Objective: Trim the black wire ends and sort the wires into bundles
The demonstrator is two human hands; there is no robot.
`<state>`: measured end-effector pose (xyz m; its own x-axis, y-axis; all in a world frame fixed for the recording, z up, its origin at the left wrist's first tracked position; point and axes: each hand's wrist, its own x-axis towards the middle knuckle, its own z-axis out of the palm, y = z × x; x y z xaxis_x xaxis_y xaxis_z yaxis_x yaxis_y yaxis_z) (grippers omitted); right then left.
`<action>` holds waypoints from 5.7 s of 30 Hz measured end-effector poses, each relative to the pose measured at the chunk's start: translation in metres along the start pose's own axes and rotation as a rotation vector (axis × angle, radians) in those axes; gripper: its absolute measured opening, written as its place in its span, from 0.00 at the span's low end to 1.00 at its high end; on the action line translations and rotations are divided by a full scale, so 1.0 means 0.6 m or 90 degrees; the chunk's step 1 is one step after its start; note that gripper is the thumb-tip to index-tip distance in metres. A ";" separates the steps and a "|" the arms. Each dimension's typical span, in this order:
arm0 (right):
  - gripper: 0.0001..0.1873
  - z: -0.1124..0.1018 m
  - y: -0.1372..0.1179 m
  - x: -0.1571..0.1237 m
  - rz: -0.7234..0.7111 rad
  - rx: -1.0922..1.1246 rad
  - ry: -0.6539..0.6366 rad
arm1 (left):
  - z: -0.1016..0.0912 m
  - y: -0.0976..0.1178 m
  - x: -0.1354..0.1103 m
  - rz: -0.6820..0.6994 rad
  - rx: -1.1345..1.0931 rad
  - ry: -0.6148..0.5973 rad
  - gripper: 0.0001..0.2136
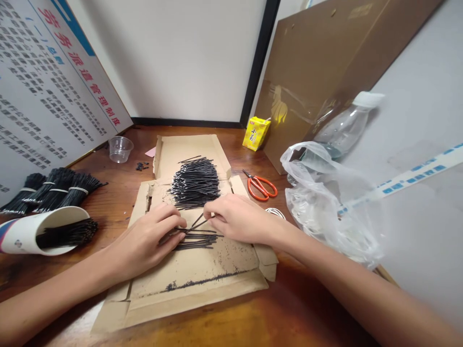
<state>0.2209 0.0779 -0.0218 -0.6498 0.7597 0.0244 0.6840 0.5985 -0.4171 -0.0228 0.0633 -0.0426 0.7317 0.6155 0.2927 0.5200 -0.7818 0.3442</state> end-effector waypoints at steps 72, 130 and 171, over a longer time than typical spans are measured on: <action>0.08 0.049 0.000 0.030 0.093 -0.090 0.150 | -0.003 0.008 0.002 0.000 0.046 -0.027 0.10; 0.07 0.018 0.012 0.020 0.053 0.034 0.015 | 0.004 0.007 -0.002 -0.011 0.102 -0.041 0.10; 0.06 0.021 0.004 0.020 0.051 -0.016 0.021 | 0.002 0.009 -0.001 0.007 0.087 -0.049 0.11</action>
<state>0.2106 0.0853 -0.0336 -0.5817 0.8131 0.0226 0.7415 0.5415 -0.3961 -0.0202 0.0588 -0.0420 0.7672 0.6009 0.2246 0.5624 -0.7984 0.2150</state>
